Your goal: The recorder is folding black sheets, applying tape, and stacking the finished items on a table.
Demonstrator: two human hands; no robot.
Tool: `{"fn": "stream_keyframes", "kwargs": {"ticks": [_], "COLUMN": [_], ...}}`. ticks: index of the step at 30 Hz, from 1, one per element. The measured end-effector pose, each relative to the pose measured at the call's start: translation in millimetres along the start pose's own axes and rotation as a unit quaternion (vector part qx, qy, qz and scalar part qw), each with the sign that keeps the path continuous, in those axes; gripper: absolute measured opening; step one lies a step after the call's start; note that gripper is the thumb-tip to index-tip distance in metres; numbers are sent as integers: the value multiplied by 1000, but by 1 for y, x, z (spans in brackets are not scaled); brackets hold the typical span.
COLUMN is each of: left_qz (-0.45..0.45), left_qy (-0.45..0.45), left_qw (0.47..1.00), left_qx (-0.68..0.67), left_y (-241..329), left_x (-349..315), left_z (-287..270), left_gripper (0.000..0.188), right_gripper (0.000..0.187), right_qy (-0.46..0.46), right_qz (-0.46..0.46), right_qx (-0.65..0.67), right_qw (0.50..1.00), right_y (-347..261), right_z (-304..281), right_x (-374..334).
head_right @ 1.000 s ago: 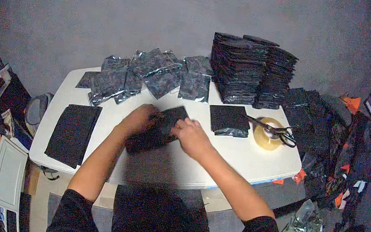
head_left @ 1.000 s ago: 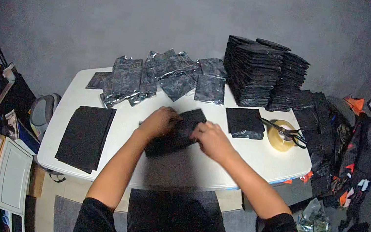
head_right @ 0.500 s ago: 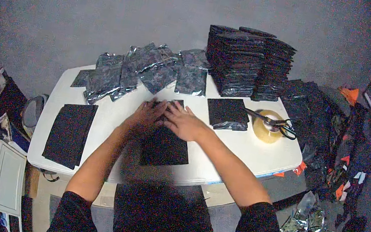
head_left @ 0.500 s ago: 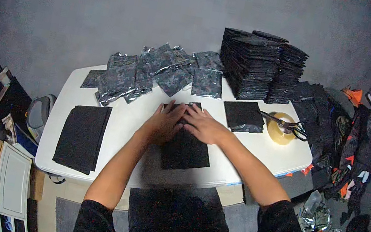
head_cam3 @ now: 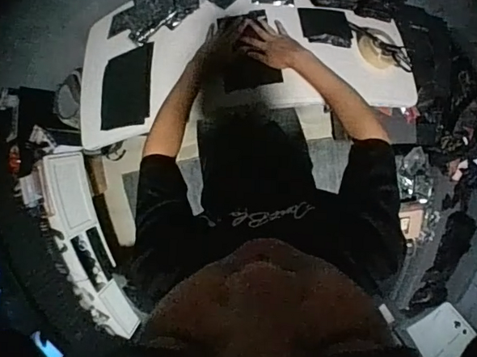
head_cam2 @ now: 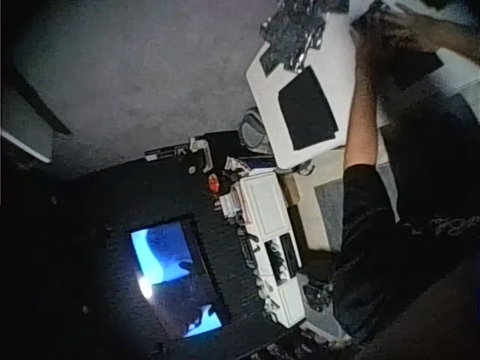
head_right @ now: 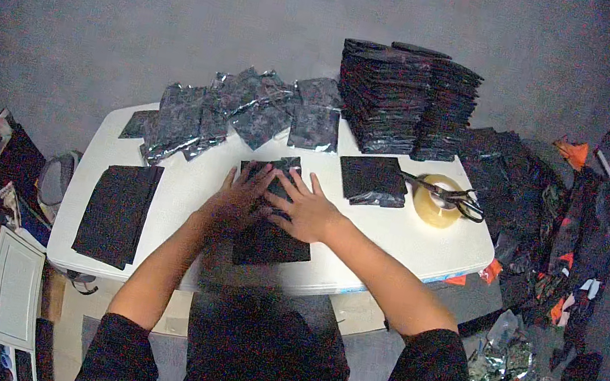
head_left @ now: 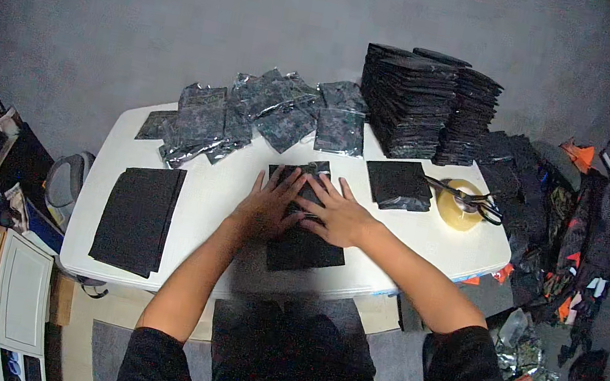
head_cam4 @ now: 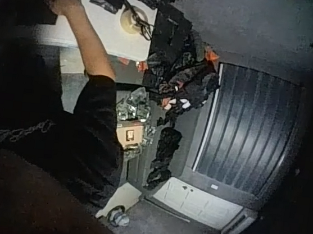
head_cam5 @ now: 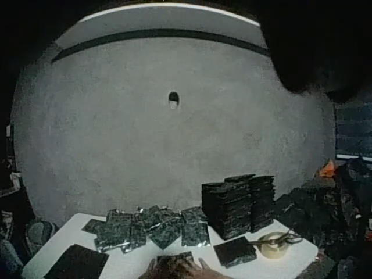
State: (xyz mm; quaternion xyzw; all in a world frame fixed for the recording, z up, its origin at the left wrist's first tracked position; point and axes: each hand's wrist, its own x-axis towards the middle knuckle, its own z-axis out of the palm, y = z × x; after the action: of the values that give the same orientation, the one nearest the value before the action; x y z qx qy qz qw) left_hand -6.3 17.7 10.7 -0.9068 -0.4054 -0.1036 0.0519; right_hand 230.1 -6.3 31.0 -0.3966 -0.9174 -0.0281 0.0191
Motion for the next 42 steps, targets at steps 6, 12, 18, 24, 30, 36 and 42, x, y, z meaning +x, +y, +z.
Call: {"fn": "stream_keyframes", "kwargs": {"ticks": [6,12,18,24,30,36,42], "left_qz": [-14,3,-22,-45,-26,-185,-285], "left_qy": [-30,-98,-23,64,142,193,217], "left_qw": [999,989,992,958,954,867,798], "left_qx": [-18,-109,-120,-276,-264,-420,-484], "left_y": [28,74,88,99,85,51,53], "left_x": [-53,-112,-154,-186,-177,-171,-108], "left_z": [-8,-58,-56,-81,-74,-8,-38], "left_gripper": [87,90,73,46,37,19,12], "right_gripper": [61,62,70,70,40,16,11], "right_qy": [-22,3,22,72,156,210,97], "right_qz": [-59,55,26,-30,28,39,104], "right_qx": [92,214,161,124,231,359,590], "right_qw": [994,975,986,989,960,909,794], "right_y": [-13,-25,-74,-101,-100,-87,-22], "right_z": [-7,-36,-39,-36,-34,-48,-6], "right_x": [-39,-98,-103,-124,-132,-105,-39]}}
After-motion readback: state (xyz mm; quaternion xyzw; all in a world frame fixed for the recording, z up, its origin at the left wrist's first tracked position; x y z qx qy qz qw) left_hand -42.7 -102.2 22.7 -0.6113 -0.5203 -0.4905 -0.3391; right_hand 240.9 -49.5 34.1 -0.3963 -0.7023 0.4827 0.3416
